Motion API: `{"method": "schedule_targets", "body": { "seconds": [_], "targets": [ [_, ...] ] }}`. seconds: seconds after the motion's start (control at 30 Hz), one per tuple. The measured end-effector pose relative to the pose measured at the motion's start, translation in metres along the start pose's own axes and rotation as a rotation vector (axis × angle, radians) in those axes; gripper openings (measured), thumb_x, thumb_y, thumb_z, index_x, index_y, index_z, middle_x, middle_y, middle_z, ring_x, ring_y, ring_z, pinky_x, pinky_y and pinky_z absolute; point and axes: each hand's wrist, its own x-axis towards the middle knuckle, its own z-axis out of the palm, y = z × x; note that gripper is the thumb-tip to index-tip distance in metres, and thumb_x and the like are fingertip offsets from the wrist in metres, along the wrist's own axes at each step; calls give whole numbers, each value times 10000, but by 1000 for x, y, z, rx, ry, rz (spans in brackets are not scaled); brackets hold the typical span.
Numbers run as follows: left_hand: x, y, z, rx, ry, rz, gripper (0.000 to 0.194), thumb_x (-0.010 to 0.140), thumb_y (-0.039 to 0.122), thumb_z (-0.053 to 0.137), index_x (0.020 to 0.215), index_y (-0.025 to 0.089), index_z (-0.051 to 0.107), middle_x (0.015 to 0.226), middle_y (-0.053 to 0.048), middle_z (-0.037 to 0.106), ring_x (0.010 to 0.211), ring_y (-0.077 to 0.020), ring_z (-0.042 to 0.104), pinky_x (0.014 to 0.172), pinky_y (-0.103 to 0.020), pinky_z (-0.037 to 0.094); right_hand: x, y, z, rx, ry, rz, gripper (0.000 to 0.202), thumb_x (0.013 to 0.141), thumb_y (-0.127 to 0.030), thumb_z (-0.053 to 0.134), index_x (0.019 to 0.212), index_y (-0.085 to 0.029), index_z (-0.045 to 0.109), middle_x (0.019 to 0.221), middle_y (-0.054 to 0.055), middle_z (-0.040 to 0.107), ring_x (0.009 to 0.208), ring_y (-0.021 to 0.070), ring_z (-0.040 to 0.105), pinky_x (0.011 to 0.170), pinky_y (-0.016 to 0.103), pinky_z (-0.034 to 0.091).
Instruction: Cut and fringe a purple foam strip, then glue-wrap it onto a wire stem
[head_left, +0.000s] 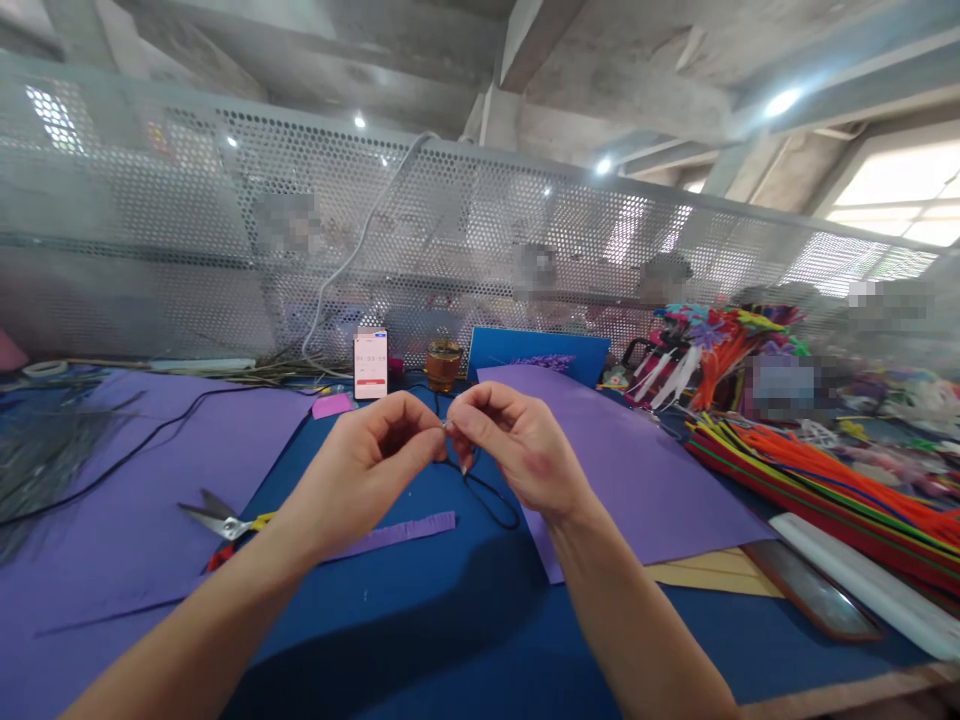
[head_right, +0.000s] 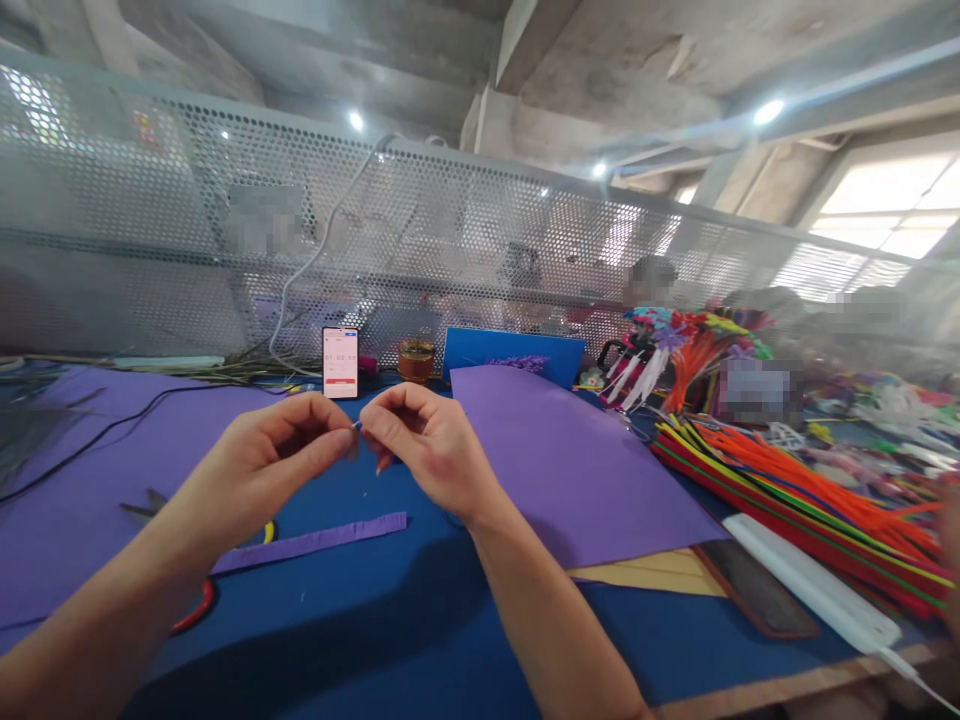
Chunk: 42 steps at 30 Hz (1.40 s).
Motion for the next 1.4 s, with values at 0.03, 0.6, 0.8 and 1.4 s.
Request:
{"method": "schedule_targets", "body": {
  "seconds": [0.03,0.6,0.8,1.4],
  "targets": [
    [1,0,-1,-122,-29,-53,160,727,301,539,641,168,515,562,26,517,467,-68,397,436,-209,312,1,2,0,45,-28,-3,185,744,-351,599,760,-167,583,636,-16,570,544,85,526,491,219,437],
    [8,-17,17,-458,-15,-164,156,656,257,632,686,162,512,612,35,543,481,-45,402,446,-193,284,8,26,7,82,234,-132,76,751,-224,583,697,-177,558,574,-51,530,499,68,478,489,208,398],
    [9,-19,17,-604,-80,-227,191,670,276,642,668,158,492,550,44,514,399,-16,309,386,-173,198,10,24,1,122,132,-123,69,753,-241,592,725,-183,568,612,-42,550,526,78,515,502,214,427],
    [5,-17,16,-1126,-437,-434,163,638,188,682,685,125,539,552,26,474,386,12,255,365,-122,178,10,13,-6,319,-167,-117,120,712,-311,660,714,-208,598,711,-23,576,581,82,514,573,244,434]
  ]
}}
